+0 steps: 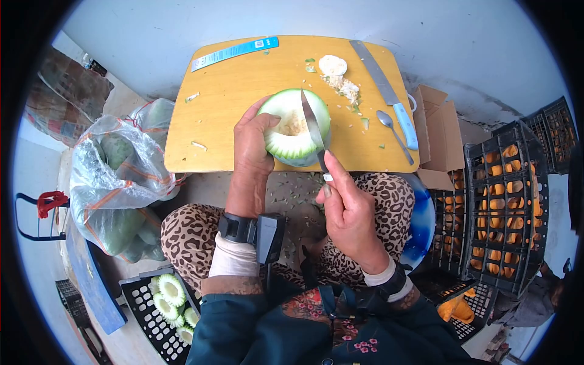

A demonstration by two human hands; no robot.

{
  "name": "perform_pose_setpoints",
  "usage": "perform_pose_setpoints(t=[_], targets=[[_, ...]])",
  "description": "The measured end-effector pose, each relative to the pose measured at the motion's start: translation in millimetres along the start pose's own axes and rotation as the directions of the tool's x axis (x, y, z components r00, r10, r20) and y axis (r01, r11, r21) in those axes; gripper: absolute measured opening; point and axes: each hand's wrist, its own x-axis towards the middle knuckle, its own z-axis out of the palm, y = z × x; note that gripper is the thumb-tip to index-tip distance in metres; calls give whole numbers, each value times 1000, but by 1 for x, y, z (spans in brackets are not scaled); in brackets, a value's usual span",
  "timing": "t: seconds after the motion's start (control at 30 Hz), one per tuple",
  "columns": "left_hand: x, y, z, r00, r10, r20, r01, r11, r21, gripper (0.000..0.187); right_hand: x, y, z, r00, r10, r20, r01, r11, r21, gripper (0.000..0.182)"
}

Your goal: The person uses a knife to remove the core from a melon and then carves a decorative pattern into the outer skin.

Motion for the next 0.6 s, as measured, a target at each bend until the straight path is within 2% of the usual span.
perform_pose_setpoints(t=[0.1, 0.2, 0.3, 0.37, 0.47, 0.57, 0.6], targets=[[2, -1, -3, 1000, 5, 25, -7, 996, 85, 51, -8, 2, -2, 999, 25, 40, -26, 999, 21, 53], [12, -5, -14, 999, -25, 34, 26, 999, -33, 52, -22, 6, -6, 994, 68, 87, -73, 996, 59, 51], [6, -4, -7, 1000, -3, 27, 2, 1000, 16, 53, -30, 15, -9, 994, 84, 70, -91, 991, 96, 49], [6, -5, -5, 1000, -5, -1, 5, 999, -34, 49, -28, 13, -10, 996, 79, 52, -83, 993, 80, 48], [5, -2, -5, 1000, -6, -5, 6, 999, -44, 47, -27, 8, -13, 997, -80, -1, 79, 992, -102, 47], [6, -3, -5, 1000, -10, 1, 10, 999, -35, 47, -29, 5, -26, 988, -121, 100, 129, 989, -78, 47], [6, -4, -5, 1000, -12, 2, 12, 999, -35, 47, -30, 5, -28, 991, -106, 83, 111, 993, -48, 46]])
